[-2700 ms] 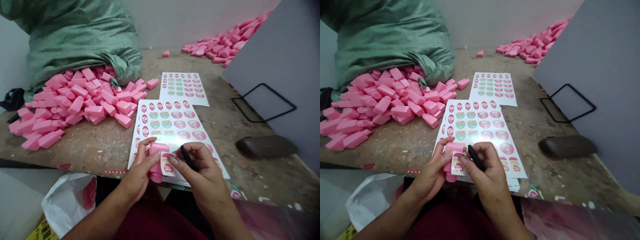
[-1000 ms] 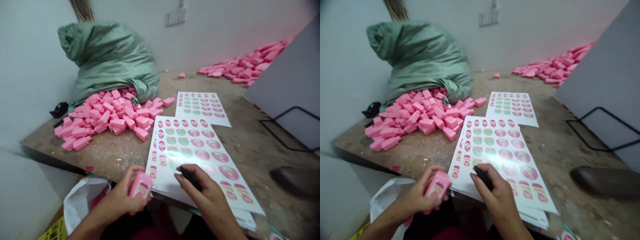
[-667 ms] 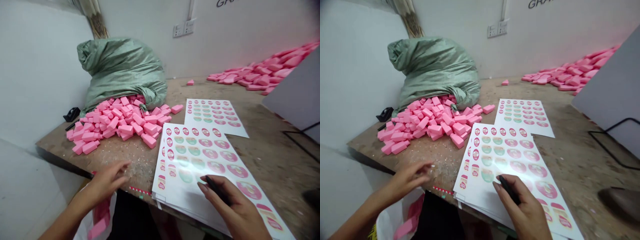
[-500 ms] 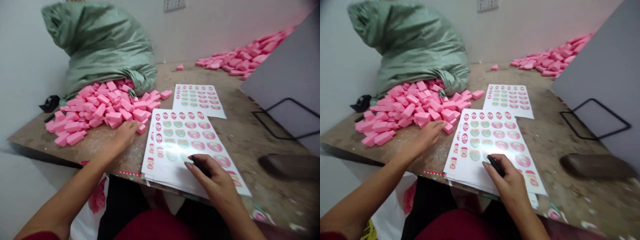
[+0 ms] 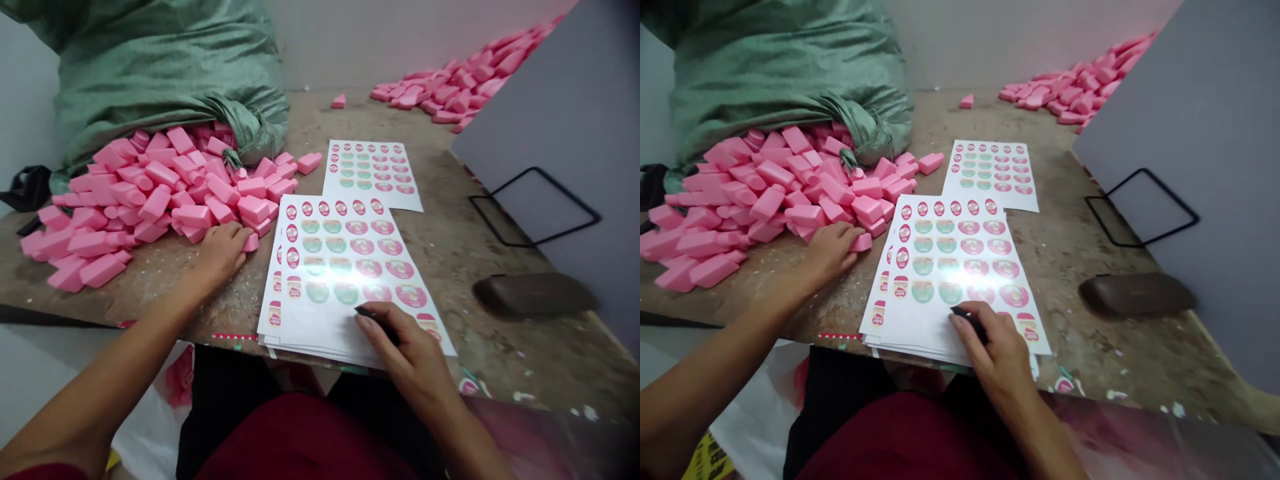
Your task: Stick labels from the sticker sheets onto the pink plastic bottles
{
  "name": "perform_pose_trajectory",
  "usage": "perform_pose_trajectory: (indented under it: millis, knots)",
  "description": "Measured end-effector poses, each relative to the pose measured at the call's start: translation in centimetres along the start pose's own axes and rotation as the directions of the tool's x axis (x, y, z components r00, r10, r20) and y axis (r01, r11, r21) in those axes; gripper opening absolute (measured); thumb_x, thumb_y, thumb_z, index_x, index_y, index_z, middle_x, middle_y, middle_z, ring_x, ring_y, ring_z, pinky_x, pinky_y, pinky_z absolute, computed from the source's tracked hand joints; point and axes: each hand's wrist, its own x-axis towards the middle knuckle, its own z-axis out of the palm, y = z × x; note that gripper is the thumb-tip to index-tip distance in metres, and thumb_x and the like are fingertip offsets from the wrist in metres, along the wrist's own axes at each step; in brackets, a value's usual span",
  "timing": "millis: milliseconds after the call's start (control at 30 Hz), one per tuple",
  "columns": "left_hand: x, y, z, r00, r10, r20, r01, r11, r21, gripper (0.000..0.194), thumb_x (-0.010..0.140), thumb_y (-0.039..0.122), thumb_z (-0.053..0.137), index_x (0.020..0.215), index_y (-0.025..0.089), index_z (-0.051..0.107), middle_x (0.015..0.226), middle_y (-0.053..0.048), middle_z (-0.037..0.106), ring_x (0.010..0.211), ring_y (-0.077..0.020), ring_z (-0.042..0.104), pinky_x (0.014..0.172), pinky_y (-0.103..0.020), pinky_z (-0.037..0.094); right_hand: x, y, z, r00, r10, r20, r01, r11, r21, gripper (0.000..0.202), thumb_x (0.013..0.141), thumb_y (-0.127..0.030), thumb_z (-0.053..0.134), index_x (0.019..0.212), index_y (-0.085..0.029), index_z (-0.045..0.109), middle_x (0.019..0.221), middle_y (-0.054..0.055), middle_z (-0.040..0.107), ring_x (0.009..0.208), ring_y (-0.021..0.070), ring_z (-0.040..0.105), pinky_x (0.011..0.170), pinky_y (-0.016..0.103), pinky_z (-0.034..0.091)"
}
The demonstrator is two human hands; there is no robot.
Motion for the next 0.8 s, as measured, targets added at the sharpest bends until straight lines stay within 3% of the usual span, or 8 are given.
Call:
perform_pose_trajectory:
  millis: [100,167,233,300,400,500,633,800]
  knots:
    - [-1.3,1.6,-0.9,0.982,-0.1,-0.163,0.062,0.973,-0.224,0.044,0.08,0.02,0.061,0.124,0.017,0.06,0.122,-0.015,0.061,0.111,-0.0321,0.059,0.094,-0.046,0.048,-0.1,-1.6,1.8,0.994,-0.096,0.061,0.097,0.995,-0.01,0.021,0.091,-0.042,0.057,0.096,-0.026,0.071,0.085,0.003,0.076,0.072,0.0211,0.063,0.066,0.032,0.047]
    - [-2.0,3.8,-1.4,0.93,-0.267,-0.253,0.062,0.792,-0.608,0.044,0.078,0.025,0.067,0.121,0.021,0.06,0.119,-0.01,0.063,0.109,-0.0282,0.059,0.092,-0.041,0.049,0.2,-2.5,2.5,0.981,-0.152,0.117,0.149,0.988,0.036,0.02,0.092,-0.039,0.056,0.095,-0.026,0.071,0.086,0.002,0.076,0.071,0.0198,0.063,0.068,0.032,0.048]
    - [-2.2,6.2,-1.7,0.904,-0.406,-0.136,0.027,0.37,-0.929,0.041,0.077,0.03,0.072,0.115,0.023,0.06,0.113,-0.006,0.066,0.102,-0.0234,0.062,0.086,-0.035,0.052,0.5,-2.7,2.6,0.978,-0.162,0.135,0.15,0.984,0.094,0.02,0.092,-0.038,0.056,0.095,-0.025,0.071,0.087,0.002,0.076,0.074,0.0195,0.064,0.069,0.031,0.049]
    - [-2.2,8.4,-1.8,0.91,-0.407,0.08,0.048,-0.088,-0.995,0.038,0.075,0.03,0.073,0.11,0.022,0.061,0.108,-0.005,0.068,0.097,-0.0203,0.064,0.079,-0.03,0.052,0.8,-2.4,2.0,0.987,-0.114,0.11,0.098,0.985,0.143,0.021,0.092,-0.039,0.056,0.095,-0.024,0.07,0.086,0.003,0.075,0.075,0.0192,0.066,0.068,0.03,0.05]
    - [-2.4,10.2,-1.2,0.886,-0.337,0.318,0.132,-0.475,-0.87,0.038,0.073,0.026,0.074,0.108,0.019,0.062,0.107,-0.008,0.071,0.097,-0.0208,0.067,0.079,-0.029,0.053,1.2,-1.1,0.4,0.996,-0.047,0.075,0.033,0.984,0.175,0.021,0.089,-0.041,0.059,0.091,-0.023,0.07,0.08,0.002,0.072,0.07,0.0178,0.065,0.063,0.028,0.05]
    - [-3.8,10.9,-0.5,0.835,-0.268,0.48,0.243,-0.604,-0.759,0.04,0.073,0.024,0.075,0.11,0.016,0.062,0.105,-0.011,0.073,0.092,-0.0209,0.068,0.078,-0.03,0.055,1.6,0.3,-1.2,0.993,-0.022,0.112,0.003,0.986,0.166,0.022,0.089,-0.043,0.058,0.085,-0.023,0.068,0.075,0.002,0.07,0.066,0.0175,0.065,0.06,0.027,0.049]
    - [-5.6,11.1,-0.8,0.802,-0.187,0.568,0.333,-0.649,-0.684,0.04,0.075,0.021,0.075,0.113,0.014,0.063,0.107,-0.013,0.073,0.092,-0.0219,0.069,0.075,-0.031,0.056,1.9,0.4,-2.0,0.996,0.077,0.051,-0.08,0.994,0.067,0.03,0.092,-0.049,0.052,0.087,-0.023,0.067,0.072,0.002,0.07,0.062,0.0183,0.064,0.056,0.028,0.047]
    - [-2.8,9.9,-1.8,0.839,-0.319,0.441,0.141,-0.656,-0.742,0.04,0.079,0.02,0.073,0.117,0.016,0.064,0.101,-0.009,0.074,0.09,-0.0213,0.069,0.086,-0.036,0.056,3.3,-2.6,0.8,0.994,-0.08,0.071,0.084,0.995,-0.058,0.027,0.092,-0.039,0.048,0.098,-0.024,0.07,0.09,0.005,0.076,0.078,0.0212,0.069,0.067,0.03,0.048]
